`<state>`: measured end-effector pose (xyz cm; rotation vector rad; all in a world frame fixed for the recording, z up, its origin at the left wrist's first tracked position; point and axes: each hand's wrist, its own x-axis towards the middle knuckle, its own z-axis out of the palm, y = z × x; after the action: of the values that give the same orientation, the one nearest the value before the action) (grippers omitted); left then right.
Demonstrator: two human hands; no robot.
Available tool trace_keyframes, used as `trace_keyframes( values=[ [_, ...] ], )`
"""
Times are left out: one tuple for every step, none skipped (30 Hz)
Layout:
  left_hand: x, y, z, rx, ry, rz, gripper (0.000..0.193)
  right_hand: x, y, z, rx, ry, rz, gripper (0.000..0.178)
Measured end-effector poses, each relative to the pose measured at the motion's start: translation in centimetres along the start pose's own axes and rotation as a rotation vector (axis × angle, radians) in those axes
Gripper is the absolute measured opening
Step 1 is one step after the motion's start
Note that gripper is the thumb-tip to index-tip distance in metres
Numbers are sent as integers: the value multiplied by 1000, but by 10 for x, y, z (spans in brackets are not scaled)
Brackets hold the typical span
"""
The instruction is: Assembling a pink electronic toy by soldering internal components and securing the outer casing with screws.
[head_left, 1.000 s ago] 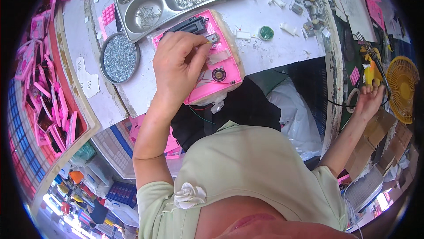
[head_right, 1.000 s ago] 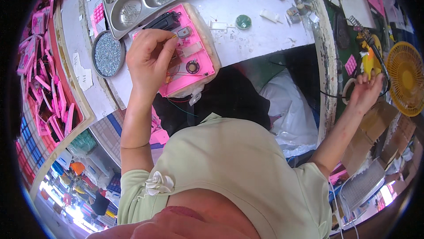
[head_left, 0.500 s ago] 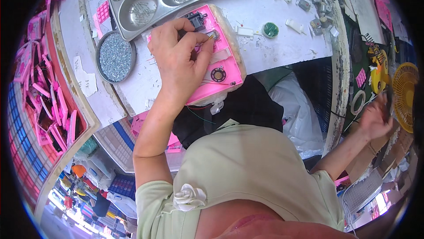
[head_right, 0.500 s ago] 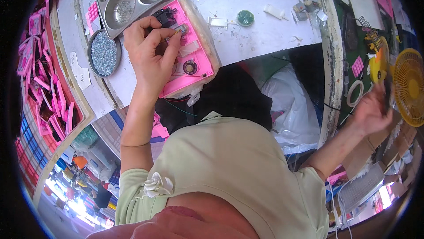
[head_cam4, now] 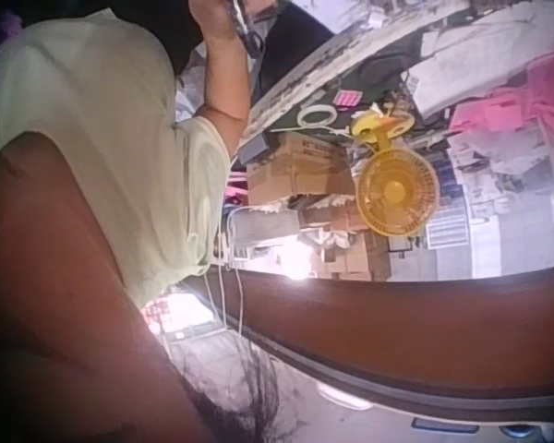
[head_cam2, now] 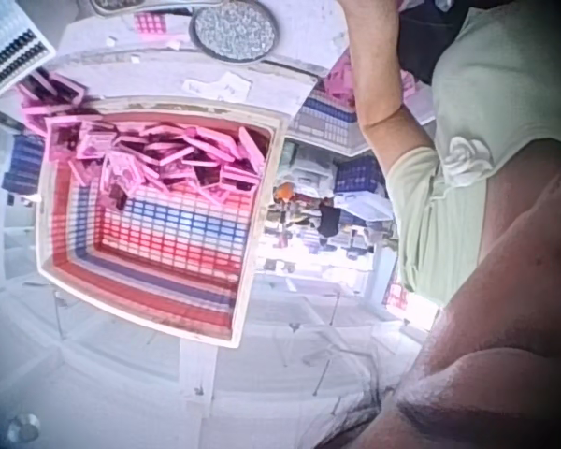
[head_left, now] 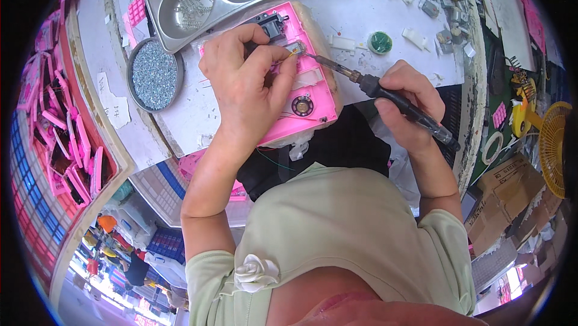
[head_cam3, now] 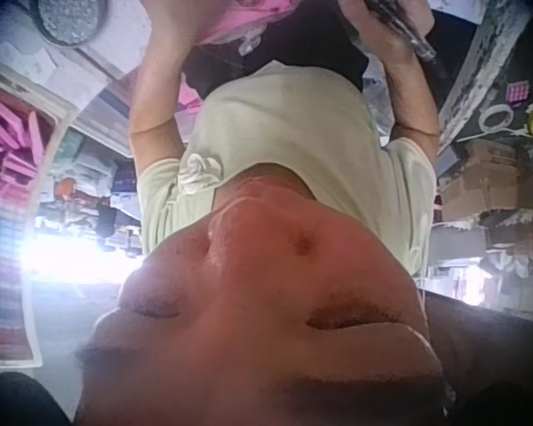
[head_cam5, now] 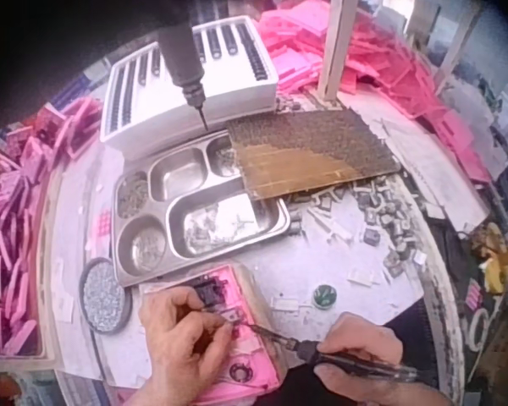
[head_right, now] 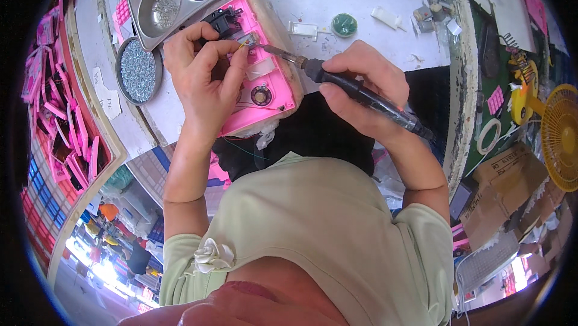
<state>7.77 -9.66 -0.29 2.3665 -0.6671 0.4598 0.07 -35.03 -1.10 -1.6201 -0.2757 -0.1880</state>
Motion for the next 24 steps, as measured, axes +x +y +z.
trace_keyframes(
  values=[
    [0,0,0,1,-1,-1,17,1,0,0,-37,-13,-6,26],
    [0,0,0,1,-1,-4,17,1,1,0,-43,-11,-10,26],
    [0,1,0,-1,-1,-6,17,2,2,0,-50,-10,-15,26],
    [0,1,0,-2,-1,-8,17,3,3,0,-57,-8,-20,26],
    [1,1,0,-2,-1,-4,17,3,3,0,-60,-5,-22,26],
    [0,1,0,-1,-2,-3,17,4,4,1,-62,-4,-24,26],
    [0,0,0,0,-2,-1,17,4,5,2,-64,-2,-26,26],
    [0,0,0,0,-4,1,17,4,5,2,-60,0,-23,26],
    [1,0,0,0,-5,3,17,4,6,2,-57,1,-22,26],
    [1,0,0,0,-6,5,17,4,6,2,-53,3,-20,26],
    [1,0,-1,1,-8,1,17,5,5,2,-81,-10,-45,27],
    [0,0,-1,2,-10,-3,17,7,4,1,-109,-24,-69,27],
    [0,1,0,2,-11,-6,16,9,2,0,-138,-37,-93,28],
    [0,1,0,2,-12,-7,16,11,1,0,-172,-48,-131,28],
    [0,1,0,1,-14,-6,16,13,0,0,-206,-57,-168,29],
    [0,1,-1,1,-16,-6,16,15,-1,1,-241,-66,-205,29],
    [0,1,-1,2,-18,-6,16,16,-1,1,-250,-64,-220,30],
    [0,1,-1,4,-20,-8,16,16,-1,2,-259,-62,-235,30],
    [0,1,-1,6,-22,-9,16,17,-1,2,-268,-60,-250,30],
    [0,1,-1,7,-24,-10,16,17,-2,1,-275,-65,-248,30],
    [0,1,-1,11,-25,-13,16,17,-3,-1,-279,-73,-247,30],
    [0,1,-1,15,-26,-15,16,17,-4,-2,-283,-80,-246,30],
    [-1,1,-2,18,-26,-13,16,17,-5,-2,-283,-71,-248,30],
    [-1,1,-2,18,-26,-8,16,17,-6,-3,-285,-61,-250,30]
  ],
)
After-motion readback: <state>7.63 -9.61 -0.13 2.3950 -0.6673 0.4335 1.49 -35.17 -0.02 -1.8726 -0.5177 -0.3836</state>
